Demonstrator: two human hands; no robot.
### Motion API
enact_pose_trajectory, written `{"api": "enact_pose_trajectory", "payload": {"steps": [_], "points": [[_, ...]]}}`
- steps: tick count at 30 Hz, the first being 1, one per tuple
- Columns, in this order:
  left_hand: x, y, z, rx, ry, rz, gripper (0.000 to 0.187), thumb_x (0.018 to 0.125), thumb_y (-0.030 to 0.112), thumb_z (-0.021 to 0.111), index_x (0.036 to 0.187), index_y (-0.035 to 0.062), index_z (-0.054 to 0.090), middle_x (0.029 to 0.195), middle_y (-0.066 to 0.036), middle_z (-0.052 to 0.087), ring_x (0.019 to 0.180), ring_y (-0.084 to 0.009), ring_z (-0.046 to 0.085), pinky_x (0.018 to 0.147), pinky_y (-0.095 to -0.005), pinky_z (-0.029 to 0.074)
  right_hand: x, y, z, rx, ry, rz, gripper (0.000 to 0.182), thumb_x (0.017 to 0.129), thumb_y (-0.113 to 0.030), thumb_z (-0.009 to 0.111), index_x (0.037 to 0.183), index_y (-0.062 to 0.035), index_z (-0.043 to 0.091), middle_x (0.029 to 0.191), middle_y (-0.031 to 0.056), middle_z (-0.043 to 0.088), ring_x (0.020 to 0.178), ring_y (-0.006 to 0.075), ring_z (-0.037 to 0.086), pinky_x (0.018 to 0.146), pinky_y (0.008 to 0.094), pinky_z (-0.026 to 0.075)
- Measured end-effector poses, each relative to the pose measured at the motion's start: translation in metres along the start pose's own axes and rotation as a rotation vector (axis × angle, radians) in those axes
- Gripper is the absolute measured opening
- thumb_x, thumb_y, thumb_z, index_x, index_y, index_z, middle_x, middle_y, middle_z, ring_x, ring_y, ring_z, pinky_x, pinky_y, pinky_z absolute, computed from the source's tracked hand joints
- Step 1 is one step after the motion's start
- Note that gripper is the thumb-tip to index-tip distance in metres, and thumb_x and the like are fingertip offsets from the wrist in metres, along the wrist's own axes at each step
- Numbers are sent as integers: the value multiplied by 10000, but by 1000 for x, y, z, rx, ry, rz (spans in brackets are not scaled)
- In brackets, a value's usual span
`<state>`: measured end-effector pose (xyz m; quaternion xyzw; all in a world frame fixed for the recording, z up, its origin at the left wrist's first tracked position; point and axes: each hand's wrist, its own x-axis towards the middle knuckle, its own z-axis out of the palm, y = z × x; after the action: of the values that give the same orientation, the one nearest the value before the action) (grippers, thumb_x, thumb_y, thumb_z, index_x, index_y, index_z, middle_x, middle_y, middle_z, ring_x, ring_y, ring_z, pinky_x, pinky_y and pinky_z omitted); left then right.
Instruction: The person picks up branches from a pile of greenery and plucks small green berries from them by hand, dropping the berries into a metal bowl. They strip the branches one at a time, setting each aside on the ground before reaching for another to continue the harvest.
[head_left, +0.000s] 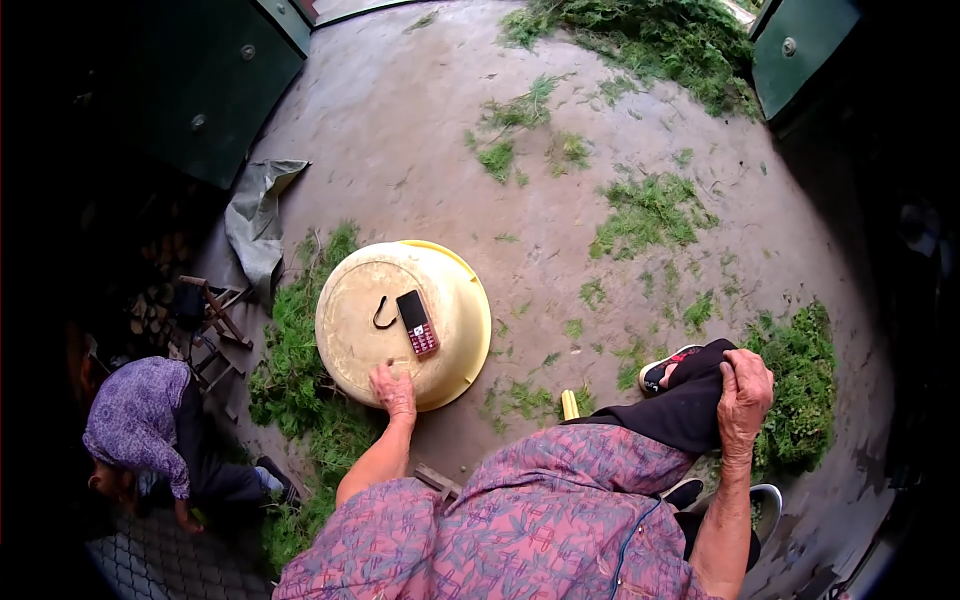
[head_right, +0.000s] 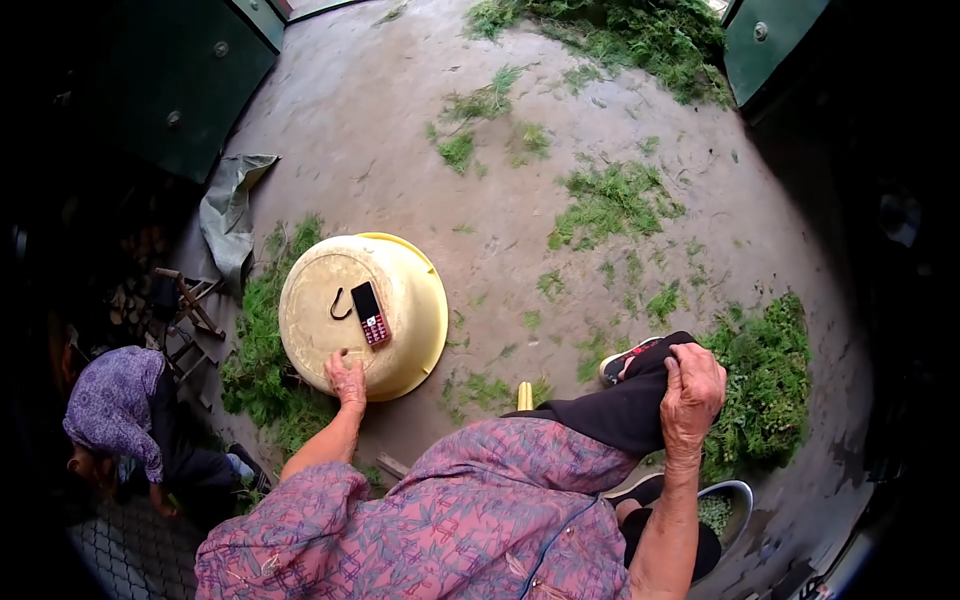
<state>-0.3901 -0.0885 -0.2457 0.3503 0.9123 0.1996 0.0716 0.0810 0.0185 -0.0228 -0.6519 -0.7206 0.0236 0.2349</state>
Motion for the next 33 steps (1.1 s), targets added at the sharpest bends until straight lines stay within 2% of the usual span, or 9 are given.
{"api": "enact_pose_trajectory", "payload": {"steps": [3, 6, 7, 10, 13, 16, 19, 30, 33], "points": [[24, -53, -3, 28, 41, -572, 798, 661, 350, 684, 1347, 176, 315, 1365, -121, 303, 1202, -339, 359, 1002, -447, 293, 0, 1, 1, -16, 6, -12, 130, 763, -52, 617, 889, -21, 616, 897, 114, 611, 856, 269, 576, 784, 341, 420], [48, -104, -13, -738, -41, -590, 910, 572, 183, 737, 1334, -15, 281, 1298, -185, 366, 1168, -281, 391, 962, -366, 339, 0, -1, 0, -44, 9, -8, 129, 752, -65, 617, 877, -32, 616, 887, 100, 608, 853, 270, 574, 781, 358, 416], [55, -121, -13, -675, -96, -629, 888, 565, 160, 723, 1317, -32, 293, 1285, -182, 380, 1147, -253, 405, 953, -335, 341, 1, -3, 0, -42, 15, 1, 131, 751, -69, 619, 877, -33, 618, 886, 98, 609, 846, 273, 572, 769, 358, 417], [68, -137, -20, -652, -298, -908, 770, 602, 131, 666, 1300, 155, 343, 1291, -143, 402, 1148, -384, 393, 909, -627, 264, 0, -5, 0, -60, 6, 30, 130, 746, -70, 621, 871, -37, 620, 883, 100, 608, 842, 280, 570, 765, 355, 418], [79, -178, -4, -679, -368, -918, 756, 628, 91, 634, 1300, 255, 328, 1302, -125, 399, 1157, -442, 371, 840, -727, 211, -1, -1, 1, -98, 0, 24, 138, 748, -61, 614, 882, -31, 620, 898, 109, 611, 851, 284, 574, 780, 354, 421], [81, -170, -9, -811, -361, -919, 560, 647, 51, 601, 1142, 224, 405, 1161, -154, 498, 1026, -438, 478, 852, -692, 265, -3, 1, 2, -118, 2, 20, 132, 751, -82, 613, 876, -39, 617, 887, 102, 606, 837, 286, 568, 760, 358, 413], [85, -161, -16, -896, -428, -952, 847, 688, -52, 579, 1365, 300, 212, 1298, -127, 405, 1135, -410, 415, 824, -678, 315, -6, 2, 2, -125, 10, 25, 132, 756, -84, 610, 879, -39, 617, 894, 101, 607, 846, 284, 569, 770, 354, 412], [79, -77, 12, -800, -425, -701, 934, 601, -40, 673, 1365, 236, 213, 1256, -79, 462, 1115, -359, 441, 817, -666, 298, -8, -1, 2, -107, 32, 33, 131, 755, -64, 613, 882, -38, 625, 904, 104, 614, 857, 275, 576, 781, 344, 423], [69, -5, 26, -765, -408, -606, 912, 578, -80, 671, 1352, 114, 232, 1224, -122, 466, 1078, -317, 471, 872, -520, 377, -9, -2, 1, -91, 46, 41, 125, 750, -65, 617, 873, -40, 626, 897, 103, 615, 855, 274, 576, 782, 343, 419]]}}
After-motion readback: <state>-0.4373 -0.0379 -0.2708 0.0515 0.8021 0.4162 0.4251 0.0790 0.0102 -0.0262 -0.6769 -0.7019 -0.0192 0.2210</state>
